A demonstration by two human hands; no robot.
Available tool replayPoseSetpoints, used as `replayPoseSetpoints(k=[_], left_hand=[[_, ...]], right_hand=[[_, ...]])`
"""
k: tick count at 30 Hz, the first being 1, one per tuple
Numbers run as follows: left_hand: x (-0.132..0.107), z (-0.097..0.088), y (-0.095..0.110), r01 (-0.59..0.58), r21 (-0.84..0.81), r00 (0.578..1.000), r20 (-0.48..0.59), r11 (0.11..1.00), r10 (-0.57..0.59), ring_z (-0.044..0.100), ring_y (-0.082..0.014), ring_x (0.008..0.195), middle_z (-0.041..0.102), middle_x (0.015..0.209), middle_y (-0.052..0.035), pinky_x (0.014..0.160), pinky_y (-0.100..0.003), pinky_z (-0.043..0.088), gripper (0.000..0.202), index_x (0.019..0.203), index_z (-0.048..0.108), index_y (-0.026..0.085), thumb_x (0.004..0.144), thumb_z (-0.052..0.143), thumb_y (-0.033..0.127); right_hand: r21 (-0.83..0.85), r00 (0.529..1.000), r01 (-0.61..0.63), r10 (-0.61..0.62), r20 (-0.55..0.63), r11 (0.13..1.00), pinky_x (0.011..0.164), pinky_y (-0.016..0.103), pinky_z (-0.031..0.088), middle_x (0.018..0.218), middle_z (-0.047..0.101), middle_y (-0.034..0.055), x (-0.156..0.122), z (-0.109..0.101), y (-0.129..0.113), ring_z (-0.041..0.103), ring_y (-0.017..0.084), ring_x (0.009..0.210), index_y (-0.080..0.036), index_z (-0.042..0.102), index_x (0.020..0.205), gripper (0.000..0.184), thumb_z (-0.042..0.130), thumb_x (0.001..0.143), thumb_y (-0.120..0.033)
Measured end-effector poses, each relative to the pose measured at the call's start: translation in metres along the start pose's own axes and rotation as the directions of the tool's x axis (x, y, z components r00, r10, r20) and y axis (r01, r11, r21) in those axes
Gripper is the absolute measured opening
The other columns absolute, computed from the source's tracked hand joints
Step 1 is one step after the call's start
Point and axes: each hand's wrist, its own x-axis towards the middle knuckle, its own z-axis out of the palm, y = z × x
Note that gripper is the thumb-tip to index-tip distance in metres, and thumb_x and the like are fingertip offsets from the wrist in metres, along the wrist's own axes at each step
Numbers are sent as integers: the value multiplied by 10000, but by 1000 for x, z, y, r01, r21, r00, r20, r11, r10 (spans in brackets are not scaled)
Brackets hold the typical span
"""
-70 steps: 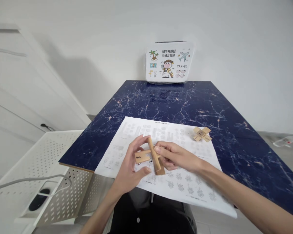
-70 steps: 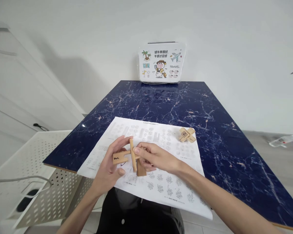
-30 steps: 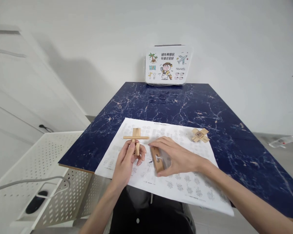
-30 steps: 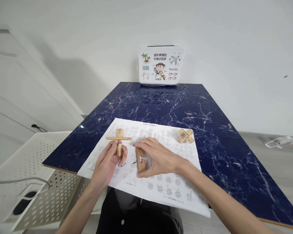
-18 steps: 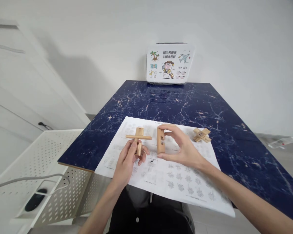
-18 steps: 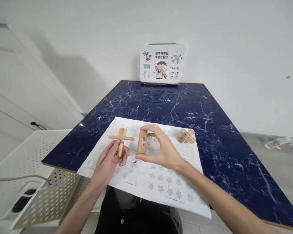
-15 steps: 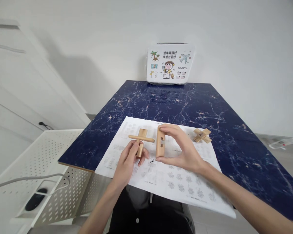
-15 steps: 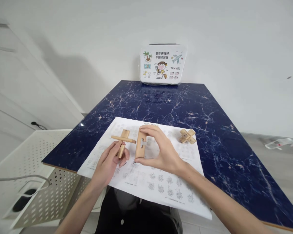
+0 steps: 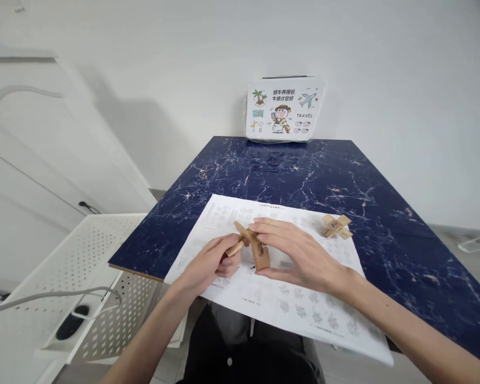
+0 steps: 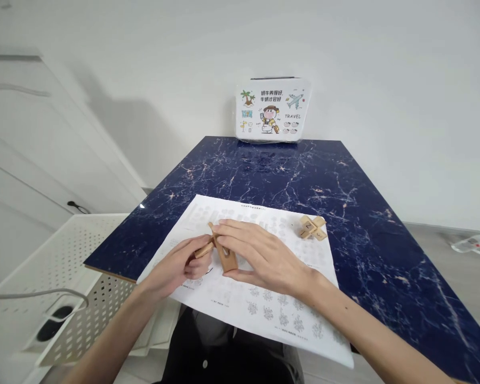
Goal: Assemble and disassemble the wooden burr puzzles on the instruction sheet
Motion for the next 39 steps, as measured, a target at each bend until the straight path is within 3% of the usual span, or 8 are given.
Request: replayPoseSetpoints(k=[12,19,25,28,31,33,35,39], left_hand=[[6,-10,9,324,-80,929,214,943,-302,63,-47,465,188,559,109,371,-190,77,516,624,287,222,903,668,428],[11,-13,0,389,-60,900,240,919,-365,58,-45,470,191,575,111,359,-185,69,564,636,304,223,886,712,522],[9,-12,5,418,41,881,225,908,-416,37,-52,472,169,599,102,379,-214,46,549,650,296,225,978,607,537],[-1,-9,5,295,138,948,83,946,-307,96,-62,471,222,639,95,390,-205,134,497,744,413,222,1025,493,624],[-10,-7,-1,79,388,996,-67,918,-57,330,-100,512,427,740,51,467,-241,367,441,1055,569,226,1058,396,632],[-13,-8,-7,-71,618,984,-87,783,158,536,-157,675,579,861,-1,660,-312,501,374,1204,586,239,1076,419,549],[-10,-11,-13,-147,774,952,-58,616,300,628,-204,835,671,959,-36,815,-357,503,300,1208,609,233,1083,437,445],[-2,-18,-21,-134,845,932,-70,518,356,614,-183,713,668,844,-10,717,-317,447,264,1001,595,210,1090,394,356]], right_hand=[[11,989,-15,13,147,1000,1252,526,418,1645,463,133,6,-26,-15,371,279,1568,-281,146,1681,881,713,1009,-325],[76,956,-189,166,240,979,1226,491,447,1665,441,88,11,-27,-14,440,281,1528,-335,258,1638,858,773,953,-355],[180,871,-425,347,347,887,1114,493,534,1632,485,53,11,-17,-7,571,324,1412,-390,330,1587,854,816,885,-419],[199,861,-465,388,330,863,1106,497,530,1622,489,64,12,-13,-2,570,331,1405,-379,355,1562,833,820,873,-440],[213,862,-479,411,295,851,1110,508,521,1595,515,76,17,-11,4,564,341,1404,-369,373,1552,839,829,857,-478],[221,861,-490,427,277,843,1107,506,521,1568,540,74,21,-10,7,570,339,1394,-365,399,1536,835,842,839,-484],[230,857,-501,441,268,834,1105,508,521,1536,565,70,26,-9,9,579,335,1378,-362,425,1516,829,859,818,-466],[279,843,-530,464,273,801,1112,514,513,1470,608,56,33,-8,12,594,322,1349,-360,488,1461,766,873,800,-411]])
